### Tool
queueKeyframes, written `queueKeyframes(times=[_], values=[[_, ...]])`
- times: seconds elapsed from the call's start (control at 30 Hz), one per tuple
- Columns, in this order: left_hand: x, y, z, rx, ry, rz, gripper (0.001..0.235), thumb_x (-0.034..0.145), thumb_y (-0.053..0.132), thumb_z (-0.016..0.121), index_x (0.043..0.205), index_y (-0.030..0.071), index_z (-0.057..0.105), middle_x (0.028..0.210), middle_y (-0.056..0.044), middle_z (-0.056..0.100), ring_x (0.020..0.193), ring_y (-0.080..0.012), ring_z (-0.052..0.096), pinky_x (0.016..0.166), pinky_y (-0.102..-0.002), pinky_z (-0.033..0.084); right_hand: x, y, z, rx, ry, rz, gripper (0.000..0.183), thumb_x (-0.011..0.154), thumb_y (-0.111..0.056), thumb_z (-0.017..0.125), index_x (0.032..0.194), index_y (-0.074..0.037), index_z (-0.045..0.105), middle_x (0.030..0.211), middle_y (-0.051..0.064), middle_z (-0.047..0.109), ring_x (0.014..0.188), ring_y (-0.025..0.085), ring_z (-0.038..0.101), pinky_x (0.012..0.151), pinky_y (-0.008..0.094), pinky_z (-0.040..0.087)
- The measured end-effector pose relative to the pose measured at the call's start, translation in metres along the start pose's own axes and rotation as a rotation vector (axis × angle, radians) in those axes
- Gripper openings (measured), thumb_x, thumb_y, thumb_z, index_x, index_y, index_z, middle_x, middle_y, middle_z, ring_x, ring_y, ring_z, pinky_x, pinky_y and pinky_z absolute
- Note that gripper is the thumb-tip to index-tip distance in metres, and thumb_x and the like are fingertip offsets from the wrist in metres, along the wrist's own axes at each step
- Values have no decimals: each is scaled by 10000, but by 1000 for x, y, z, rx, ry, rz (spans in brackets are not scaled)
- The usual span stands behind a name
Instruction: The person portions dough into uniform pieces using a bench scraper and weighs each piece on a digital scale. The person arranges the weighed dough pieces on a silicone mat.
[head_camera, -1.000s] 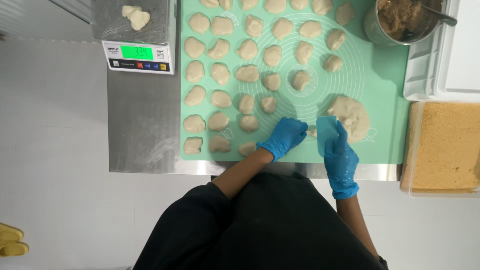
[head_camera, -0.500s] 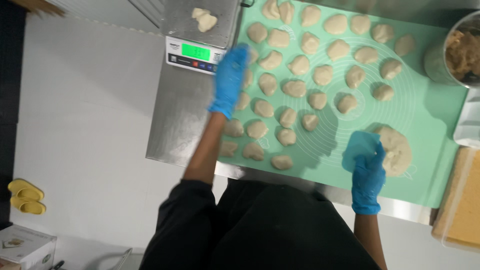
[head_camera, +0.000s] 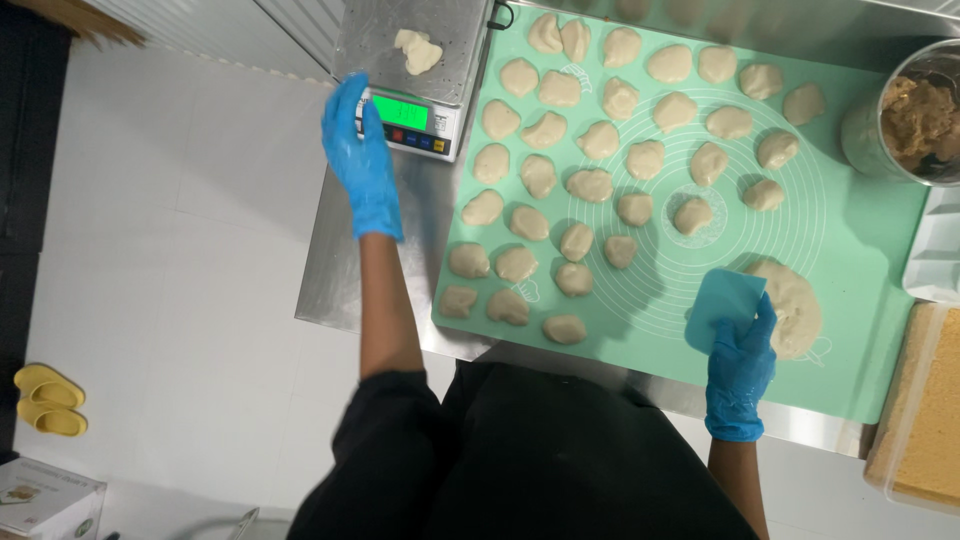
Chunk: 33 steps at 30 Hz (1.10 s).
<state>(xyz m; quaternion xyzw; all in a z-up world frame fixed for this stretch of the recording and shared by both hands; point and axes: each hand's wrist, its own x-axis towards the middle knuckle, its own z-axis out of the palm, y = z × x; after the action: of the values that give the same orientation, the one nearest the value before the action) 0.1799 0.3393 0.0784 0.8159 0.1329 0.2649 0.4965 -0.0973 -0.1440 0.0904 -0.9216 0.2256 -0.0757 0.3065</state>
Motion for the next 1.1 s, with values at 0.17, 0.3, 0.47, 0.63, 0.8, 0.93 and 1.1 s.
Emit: queueKeyframes(times=[0.17,0.3,0.47,0.63,0.8,0.93,1.1], values=[[-80,-13,-29,-297,135,-495,230,976,119,693,1160,-7,747,995,-80,715,744,-158,628,718,-317,531,5,4,-7,3,-18,-27,566,1072,-120,617,1598,-76,414,1162,209,715,972,312,721,805,413,577],[-99,-33,-53,-242,201,-626,184,986,110,748,1060,-56,780,886,-119,663,706,-164,578,676,-327,494,8,-4,-9,10,-64,-30,557,1071,-113,598,1598,-86,419,1110,193,729,933,294,723,804,405,570],[-81,-48,-68,-305,257,-263,200,952,26,670,1129,-15,751,1054,-61,748,949,-125,691,904,-297,586,9,-13,-8,62,-98,-51,561,1056,-93,592,1590,-82,422,1100,188,725,915,282,718,778,398,562],[-42,-38,-62,-315,152,-370,200,1008,23,642,1173,4,753,1078,-105,738,941,-187,712,900,-330,596,7,-15,-7,13,-71,-91,561,1058,-93,612,1587,-74,425,1112,200,725,925,297,718,788,404,564],[-8,-17,-24,310,-259,401,350,1051,22,563,1389,54,648,1407,-126,658,1301,-306,627,1141,-404,490,9,-19,-4,46,-68,-81,575,1053,-97,611,1592,-72,415,1111,196,722,929,290,718,785,399,565],[28,-15,32,615,-566,739,606,976,76,577,1563,51,431,1619,-172,435,1496,-351,353,1207,-544,226,10,-25,6,39,-72,-50,582,1050,-99,606,1596,-80,407,1082,187,725,916,281,717,789,395,566],[73,-43,48,538,-492,608,685,962,91,613,1609,114,389,1637,-165,418,1526,-346,308,1237,-577,152,12,-32,10,81,-50,-21,601,1035,-89,605,1600,-67,400,1219,204,694,1028,288,699,849,396,558]])
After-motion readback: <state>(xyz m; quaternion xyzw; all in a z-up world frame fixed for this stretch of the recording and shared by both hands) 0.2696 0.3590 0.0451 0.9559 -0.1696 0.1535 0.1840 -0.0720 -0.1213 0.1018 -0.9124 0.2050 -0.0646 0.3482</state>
